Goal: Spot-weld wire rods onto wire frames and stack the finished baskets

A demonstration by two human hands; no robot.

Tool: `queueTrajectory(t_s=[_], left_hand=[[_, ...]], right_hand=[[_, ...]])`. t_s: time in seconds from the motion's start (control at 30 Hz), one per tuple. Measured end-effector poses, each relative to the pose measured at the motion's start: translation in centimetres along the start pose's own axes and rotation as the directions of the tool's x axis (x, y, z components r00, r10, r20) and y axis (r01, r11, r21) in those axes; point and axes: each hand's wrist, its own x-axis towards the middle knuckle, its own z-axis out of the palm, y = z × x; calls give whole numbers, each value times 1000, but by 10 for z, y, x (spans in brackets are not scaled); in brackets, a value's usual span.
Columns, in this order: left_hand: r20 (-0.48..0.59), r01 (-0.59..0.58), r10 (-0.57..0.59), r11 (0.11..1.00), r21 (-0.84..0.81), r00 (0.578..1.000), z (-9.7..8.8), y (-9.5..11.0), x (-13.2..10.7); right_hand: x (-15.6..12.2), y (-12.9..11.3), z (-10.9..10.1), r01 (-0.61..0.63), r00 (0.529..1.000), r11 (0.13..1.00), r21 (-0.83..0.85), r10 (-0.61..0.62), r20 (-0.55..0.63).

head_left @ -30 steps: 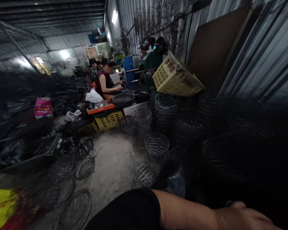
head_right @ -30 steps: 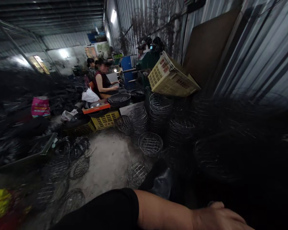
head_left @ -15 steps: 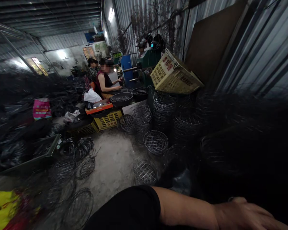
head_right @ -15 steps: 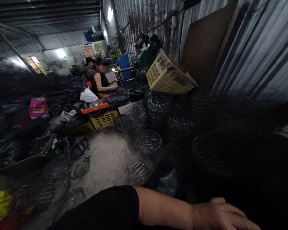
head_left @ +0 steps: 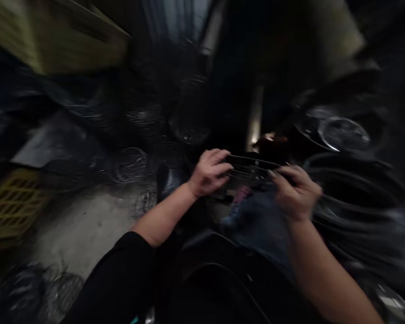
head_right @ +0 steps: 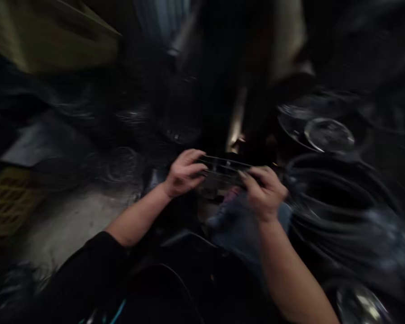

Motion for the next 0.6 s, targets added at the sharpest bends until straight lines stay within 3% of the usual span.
queueTrajectory(t_s=[0.07,0.13,0.3,0.6], left_hand=[[-29,23,-24,1000,-13,999,16,-10,7],[-59,2,-2,1000,-3,998,25,-10,10],[-84,-47,49,998,29,995,33,-12,19],[-34,26,-26,1000,6,999,33,-32,42]], right_hand=[[-5,20,-28,16,997,999,-48,-19,-69],[-3,33,-36,42,995,998,-42,-46,-90],[12,46,-32,47,989,998,-34,-51,-136],[36,57,-33,69,991,997,-25,-72,-111]])
